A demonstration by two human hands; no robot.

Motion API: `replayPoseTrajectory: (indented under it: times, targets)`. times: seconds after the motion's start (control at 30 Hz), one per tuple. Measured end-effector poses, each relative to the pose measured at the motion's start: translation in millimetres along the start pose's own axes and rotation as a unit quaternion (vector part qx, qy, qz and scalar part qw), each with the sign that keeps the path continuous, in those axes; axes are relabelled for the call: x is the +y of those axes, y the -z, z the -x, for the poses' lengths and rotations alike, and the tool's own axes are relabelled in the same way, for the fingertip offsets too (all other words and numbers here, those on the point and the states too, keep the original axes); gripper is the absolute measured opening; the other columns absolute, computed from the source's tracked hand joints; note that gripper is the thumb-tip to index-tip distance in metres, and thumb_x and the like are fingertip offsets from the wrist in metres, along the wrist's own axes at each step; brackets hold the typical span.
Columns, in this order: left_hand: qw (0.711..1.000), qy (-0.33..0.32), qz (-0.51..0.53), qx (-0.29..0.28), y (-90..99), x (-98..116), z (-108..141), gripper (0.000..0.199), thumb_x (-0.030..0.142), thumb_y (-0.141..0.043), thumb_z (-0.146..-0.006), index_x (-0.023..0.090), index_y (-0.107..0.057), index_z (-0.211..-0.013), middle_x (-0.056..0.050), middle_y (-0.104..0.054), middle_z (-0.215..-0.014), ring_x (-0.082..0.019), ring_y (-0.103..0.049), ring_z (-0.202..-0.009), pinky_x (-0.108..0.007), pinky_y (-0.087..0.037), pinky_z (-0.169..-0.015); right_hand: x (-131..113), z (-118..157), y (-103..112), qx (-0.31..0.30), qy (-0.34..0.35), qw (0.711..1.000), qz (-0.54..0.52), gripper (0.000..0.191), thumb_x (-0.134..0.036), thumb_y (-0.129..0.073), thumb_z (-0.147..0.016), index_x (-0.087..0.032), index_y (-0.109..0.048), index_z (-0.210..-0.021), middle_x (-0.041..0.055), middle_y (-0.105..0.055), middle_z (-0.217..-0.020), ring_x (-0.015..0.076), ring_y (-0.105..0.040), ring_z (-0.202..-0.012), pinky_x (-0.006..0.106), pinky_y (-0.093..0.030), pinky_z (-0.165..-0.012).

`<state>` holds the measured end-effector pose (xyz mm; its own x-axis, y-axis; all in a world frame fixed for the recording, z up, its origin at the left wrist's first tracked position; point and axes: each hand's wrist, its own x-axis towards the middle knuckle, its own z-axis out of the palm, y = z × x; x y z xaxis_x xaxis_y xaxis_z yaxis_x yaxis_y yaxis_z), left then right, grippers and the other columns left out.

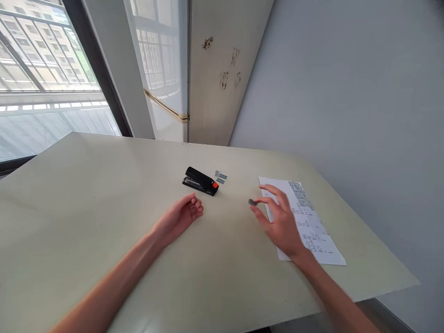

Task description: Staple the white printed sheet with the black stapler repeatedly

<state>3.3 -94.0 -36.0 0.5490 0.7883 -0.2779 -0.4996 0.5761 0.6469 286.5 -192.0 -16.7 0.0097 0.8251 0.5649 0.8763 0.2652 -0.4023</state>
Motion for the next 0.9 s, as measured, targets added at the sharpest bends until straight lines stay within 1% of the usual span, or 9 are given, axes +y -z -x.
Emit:
replayPoseTrajectory:
  times: [0.1, 0.23, 0.3, 0.4, 0.53, 0.67, 0.73, 0.8, 0.9]
  targets:
    - [1.0, -0.006, -0.004, -0.003, -5.5, 2, 0, 0.035, 0.026, -0.073, -0.095, 0.017, -0.059, -0.065, 0.0, -0.052, -0.069, -0.014, -0.054, -0.066, -0.027, -0.054, -0.07, 85, 25, 44, 0.032, -0.123, 0.988, 0.083, 0.028, -0.052, -0.059, -0.1, -0.028, -0.071, -0.104, 0.0093, -0.062, -0.142, 0.0321, -0.057, -0.133, 0.051, -0.052, -0.103]
    - [1.0, -0.019, 0.005, 0.015, -11.7, 5, 1, 0.051, 0.028, -0.071, -0.097, 0.019, -0.047, -0.053, 0.0, -0.046, -0.066, -0.013, -0.049, -0.064, -0.027, -0.054, -0.068, 189, 60, 86, 0.071, -0.225, 0.958, 0.162, 0.039, -0.059, -0.057, -0.094, -0.022, -0.069, -0.099, 0.0163, -0.066, -0.132, 0.0352, -0.06, -0.126, 0.053, -0.047, -0.103]
    - [0.999, -0.02, 0.016, 0.029, -13.9, 6, 1, 0.053, 0.025, -0.069, -0.097, 0.019, -0.043, -0.051, 0.0, -0.045, -0.065, -0.013, -0.048, -0.063, -0.027, -0.054, -0.066, 223, 71, 98, 0.06, -0.268, 0.944, 0.181, 0.042, -0.061, -0.052, -0.091, -0.022, -0.067, -0.096, 0.0176, -0.067, -0.129, 0.0365, -0.059, -0.127, 0.053, -0.047, -0.101]
    - [0.998, -0.02, 0.028, 0.054, -18.2, 8, 2, 0.042, 0.018, -0.065, -0.097, 0.017, -0.05, -0.057, 0.0, -0.044, -0.066, -0.013, -0.048, -0.062, -0.028, -0.054, -0.064, 246, 77, 107, 0.049, -0.296, 0.936, 0.182, 0.045, -0.065, -0.053, -0.087, -0.023, -0.066, -0.089, 0.018, -0.071, -0.117, 0.039, -0.06, -0.122, 0.056, -0.048, -0.098]
    - [0.995, -0.036, 0.053, 0.075, -22.7, 9, 4, 0.024, 0.01, -0.061, -0.094, 0.015, -0.059, -0.07, 0.001, -0.045, -0.07, -0.012, -0.049, -0.062, -0.028, -0.053, -0.06, 233, 74, 108, 0.062, -0.299, 0.936, 0.173, 0.046, -0.064, -0.056, -0.087, -0.022, -0.069, -0.1, 0.0179, -0.072, -0.115, 0.0387, -0.063, -0.117, 0.056, -0.05, -0.096]
    - [0.995, -0.047, 0.061, 0.058, -18.8, 9, 3, 0.024, 0.01, -0.064, -0.092, 0.016, -0.058, -0.07, 0.002, -0.044, -0.067, -0.012, -0.049, -0.061, -0.028, -0.053, -0.06, 176, 67, 95, 0.076, -0.257, 0.955, 0.131, 0.038, -0.056, -0.057, -0.096, -0.026, -0.068, -0.116, 0.0104, -0.073, -0.126, 0.0296, -0.069, -0.113, 0.044, -0.056, -0.089]
    - [0.997, -0.048, 0.051, 0.043, -14.5, 9, 1, 0.03, 0.014, -0.067, -0.093, 0.017, -0.055, -0.066, 0.002, -0.045, -0.066, -0.012, -0.05, -0.061, -0.028, -0.054, -0.061, 139, 61, 82, 0.048, -0.219, 0.973, 0.058, 0.033, -0.052, -0.059, -0.099, -0.026, -0.071, -0.114, 0.011, -0.074, -0.123, 0.0302, -0.07, -0.111, 0.038, -0.057, -0.072]
    - [0.998, -0.042, 0.038, 0.033, -10.6, 9, -1, 0.037, 0.019, -0.072, -0.093, 0.018, -0.053, -0.061, 0.001, -0.05, -0.067, -0.013, -0.054, -0.064, -0.029, -0.057, -0.066, 106, 50, 67, -0.004, -0.175, 0.985, -0.009, 0.026, -0.047, -0.059, -0.101, -0.027, -0.072, -0.111, 0.0091, -0.075, -0.119, 0.0285, -0.071, -0.106, 0.035, -0.058, -0.067]
    - [1.0, -0.024, -0.015, 0.007, -8.3, 8, -1, 0.036, 0.031, -0.077, -0.093, 0.017, -0.062, -0.064, -0.007, -0.07, -0.092, -0.019, -0.068, -0.085, -0.032, -0.06, -0.083, 73, 27, 44, -0.084, -0.102, 0.988, -0.079, 0.019, -0.038, -0.055, -0.105, -0.028, -0.071, -0.109, 0.0053, -0.076, -0.115, 0.0247, -0.072, -0.105, 0.04, -0.06, -0.086]
